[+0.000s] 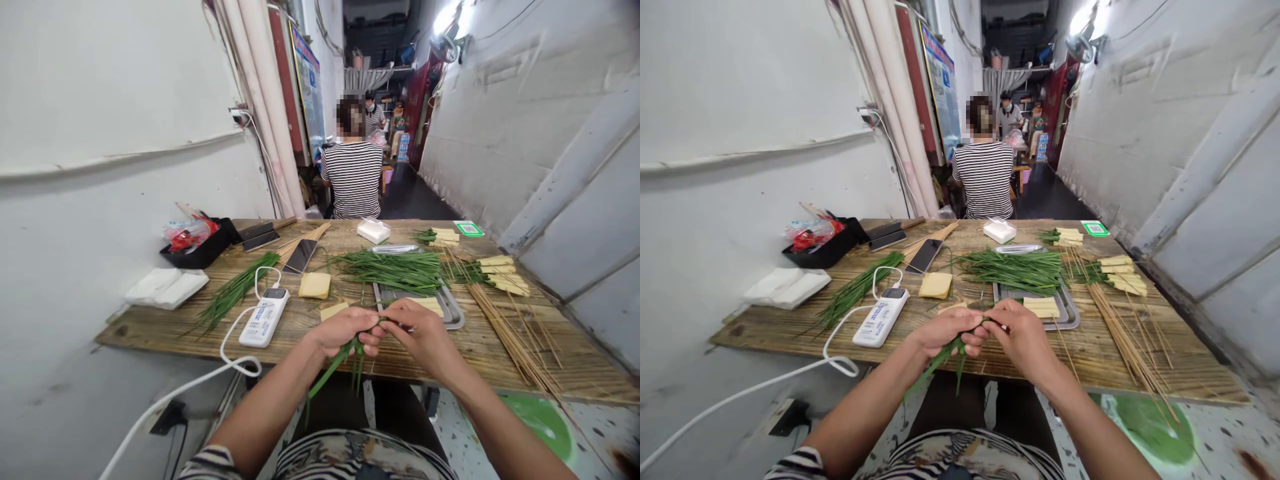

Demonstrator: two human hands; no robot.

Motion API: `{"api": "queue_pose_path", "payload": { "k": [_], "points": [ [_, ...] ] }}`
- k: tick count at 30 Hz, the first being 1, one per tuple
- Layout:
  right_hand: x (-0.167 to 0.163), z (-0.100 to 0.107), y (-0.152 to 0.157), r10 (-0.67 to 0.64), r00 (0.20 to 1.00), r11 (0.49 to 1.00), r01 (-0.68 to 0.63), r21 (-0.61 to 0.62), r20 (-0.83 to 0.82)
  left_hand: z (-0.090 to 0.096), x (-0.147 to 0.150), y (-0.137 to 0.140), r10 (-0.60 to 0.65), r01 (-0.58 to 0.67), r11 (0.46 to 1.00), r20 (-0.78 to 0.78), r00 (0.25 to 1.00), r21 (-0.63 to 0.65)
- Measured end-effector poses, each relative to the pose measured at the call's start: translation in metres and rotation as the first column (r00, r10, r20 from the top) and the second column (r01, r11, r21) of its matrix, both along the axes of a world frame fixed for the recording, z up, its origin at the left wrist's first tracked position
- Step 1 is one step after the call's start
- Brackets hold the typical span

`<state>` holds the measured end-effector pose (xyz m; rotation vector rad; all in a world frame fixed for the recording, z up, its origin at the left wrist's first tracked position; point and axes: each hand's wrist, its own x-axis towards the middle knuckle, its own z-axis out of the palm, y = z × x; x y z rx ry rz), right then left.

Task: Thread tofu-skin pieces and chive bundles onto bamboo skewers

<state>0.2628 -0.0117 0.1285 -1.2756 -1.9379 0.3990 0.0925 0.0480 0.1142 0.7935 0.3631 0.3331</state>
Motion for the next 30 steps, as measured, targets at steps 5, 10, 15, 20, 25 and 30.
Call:
{"api": "queue_pose_path", "payload": {
  "k": [5, 10, 15, 20, 25, 30],
  "points": [
    [0.003, 0.013, -0.002, 0.061, 0.954, 0.996, -0.079, 0.050, 0.294, 0.007, -0.003, 0.002, -0.088, 0.090, 0.993, -0.030, 0.996, 0.078],
    [0.007, 0.020, -0.002, 0.176, 0.835, 0.966, -0.249, 0.073, 0.521, 0.006, -0.003, 0.005, -0.149, 0.152, 0.987, -0.058, 0.987, 0.046],
    [0.008, 0.015, -0.012, 0.161, 0.785, 0.958, -0.270, 0.097, 0.598, -0.002, -0.003, 0.004, -0.189, 0.190, 0.980, 0.015, 0.982, -0.060],
    [0.018, 0.016, -0.012, 0.181, 0.792, 0.967, -0.251, 0.041, 0.583, -0.001, -0.013, 0.006, -0.262, 0.262, 0.965, -0.021, 0.965, -0.026],
    [0.035, 0.020, 0.000, 0.073, 0.849, 0.976, -0.168, 0.136, 0.524, -0.003, -0.026, 0.007, -0.131, 0.147, 0.981, -0.128, 0.983, 0.125],
    [0.030, 0.021, 0.015, -0.061, 0.897, 0.974, -0.041, 0.221, 0.437, -0.014, -0.012, 0.000, 0.324, -0.288, 0.901, -0.061, 0.944, 0.323]
  ]
}}
